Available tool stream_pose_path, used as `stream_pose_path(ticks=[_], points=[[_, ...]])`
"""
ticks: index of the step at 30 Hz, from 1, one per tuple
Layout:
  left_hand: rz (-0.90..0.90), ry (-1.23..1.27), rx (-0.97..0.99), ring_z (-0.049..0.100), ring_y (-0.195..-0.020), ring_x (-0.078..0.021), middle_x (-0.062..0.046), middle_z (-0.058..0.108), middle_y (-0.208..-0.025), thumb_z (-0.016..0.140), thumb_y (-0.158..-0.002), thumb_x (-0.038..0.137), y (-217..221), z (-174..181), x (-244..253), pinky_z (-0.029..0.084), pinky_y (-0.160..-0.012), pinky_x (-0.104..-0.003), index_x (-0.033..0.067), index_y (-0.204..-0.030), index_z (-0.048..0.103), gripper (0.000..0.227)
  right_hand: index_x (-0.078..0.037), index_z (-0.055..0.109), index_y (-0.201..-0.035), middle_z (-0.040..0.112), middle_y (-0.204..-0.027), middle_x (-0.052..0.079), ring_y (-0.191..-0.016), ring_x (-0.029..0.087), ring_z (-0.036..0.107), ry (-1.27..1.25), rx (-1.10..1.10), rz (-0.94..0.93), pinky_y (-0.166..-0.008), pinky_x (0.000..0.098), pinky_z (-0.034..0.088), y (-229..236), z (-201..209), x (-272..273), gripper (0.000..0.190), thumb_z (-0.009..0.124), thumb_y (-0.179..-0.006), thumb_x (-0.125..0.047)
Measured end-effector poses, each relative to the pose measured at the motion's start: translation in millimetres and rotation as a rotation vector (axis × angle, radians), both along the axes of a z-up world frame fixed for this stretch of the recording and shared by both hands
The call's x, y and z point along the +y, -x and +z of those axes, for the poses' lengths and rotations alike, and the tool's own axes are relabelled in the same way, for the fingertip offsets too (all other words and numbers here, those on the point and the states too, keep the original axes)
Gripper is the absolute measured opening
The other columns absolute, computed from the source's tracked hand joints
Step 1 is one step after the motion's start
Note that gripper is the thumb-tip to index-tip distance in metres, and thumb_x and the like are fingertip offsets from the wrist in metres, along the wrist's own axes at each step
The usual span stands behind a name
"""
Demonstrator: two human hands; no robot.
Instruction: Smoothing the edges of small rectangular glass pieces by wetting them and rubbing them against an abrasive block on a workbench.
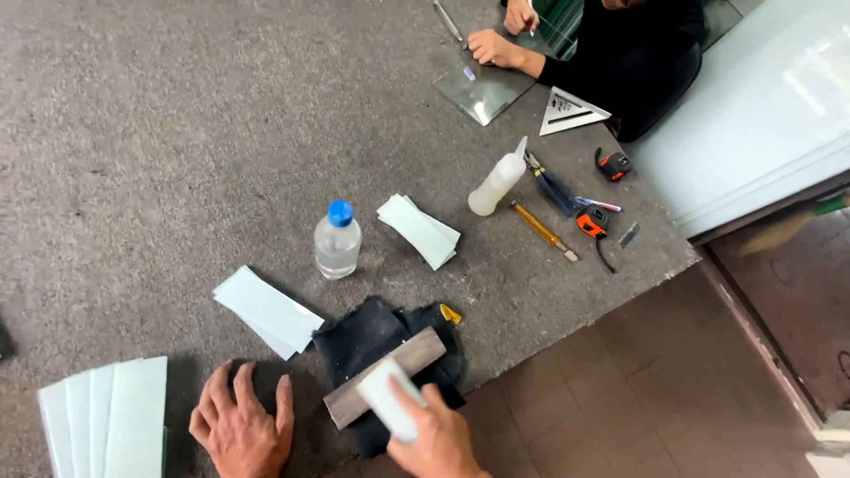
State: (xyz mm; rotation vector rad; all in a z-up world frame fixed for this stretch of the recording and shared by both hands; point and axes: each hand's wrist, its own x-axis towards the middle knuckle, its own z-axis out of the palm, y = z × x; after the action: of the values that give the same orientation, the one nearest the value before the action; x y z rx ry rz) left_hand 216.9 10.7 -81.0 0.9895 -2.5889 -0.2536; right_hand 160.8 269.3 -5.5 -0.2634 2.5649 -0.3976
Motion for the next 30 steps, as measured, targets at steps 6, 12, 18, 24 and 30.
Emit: stream_pose_path(ticks=[6, 12, 18, 24, 30], points=[[-0.051, -0.064, -0.051, 0.050, -0.160, -0.0306, -0.010, 0.060, -0.165, 0.056, -0.101, 0.068, 0.2, 5.7, -5.7, 0.033, -0.124, -0.052, 0.0220, -0.144, 0.068, 0.064, -0.049, 0.040, -0.177, 0.042, -0.108, 0.006, -0.080, 0.049, 0.067, 0.088, -0.062, 0.220, -0.082, 0.0592, 0.055, -8.7, 10.5, -1.2, 0.094, 0.078, -0.091, -0.038], [-0.129, -0.108, 0.049, 0.048, -0.154, -0.0376, -0.016, 0.055, -0.162, 0.064, -0.104, 0.056, -0.1, 17.6, -6.9, 0.034, -0.119, -0.058, 0.0147, -0.143, 0.066, 0.057, -0.042, 0.045, -0.173, 0.052, -0.106, 0.007, -0.072, 0.048, 0.066, 0.077, 0.234, 0.112, -0.065, 0.0602, 0.060, -6.9, -20.2, 9.3, 0.100, 0.082, -0.081, -0.028], [-0.132, -0.125, 0.069, 0.048, -0.153, -0.0359, -0.013, 0.056, -0.160, 0.061, -0.104, 0.059, 0.5, 16.9, -8.5, 0.032, -0.121, -0.058, 0.0160, -0.142, 0.066, 0.058, -0.041, 0.045, -0.173, 0.061, -0.107, 0.011, -0.087, 0.046, 0.077, 0.079, 0.176, 0.046, -0.081, 0.0590, 0.068, -9.0, -15.3, 0.4, 0.099, 0.080, -0.081, -0.033], [-0.143, -0.162, 0.064, 0.044, -0.155, -0.0379, -0.014, 0.053, -0.161, 0.061, -0.104, 0.059, 0.2, 14.2, -9.3, 0.030, -0.122, -0.060, 0.0147, -0.144, 0.065, 0.060, -0.039, 0.052, -0.172, 0.057, -0.100, 0.013, -0.082, 0.048, 0.069, 0.045, 0.357, -0.170, -0.073, 0.0594, 0.061, -8.0, -36.7, 12.3, 0.094, 0.079, -0.082, -0.032], [-0.136, -0.118, 0.083, 0.046, -0.154, -0.0359, -0.013, 0.055, -0.159, 0.062, -0.104, 0.058, 0.6, 16.0, -8.2, 0.031, -0.121, -0.057, 0.0153, -0.142, 0.066, 0.057, -0.037, 0.051, -0.173, 0.056, -0.096, 0.015, -0.082, 0.050, 0.067, 0.001, 0.383, -0.175, -0.073, 0.0628, 0.060, 3.1, -31.2, 13.2, 0.093, 0.080, -0.084, -0.037]])
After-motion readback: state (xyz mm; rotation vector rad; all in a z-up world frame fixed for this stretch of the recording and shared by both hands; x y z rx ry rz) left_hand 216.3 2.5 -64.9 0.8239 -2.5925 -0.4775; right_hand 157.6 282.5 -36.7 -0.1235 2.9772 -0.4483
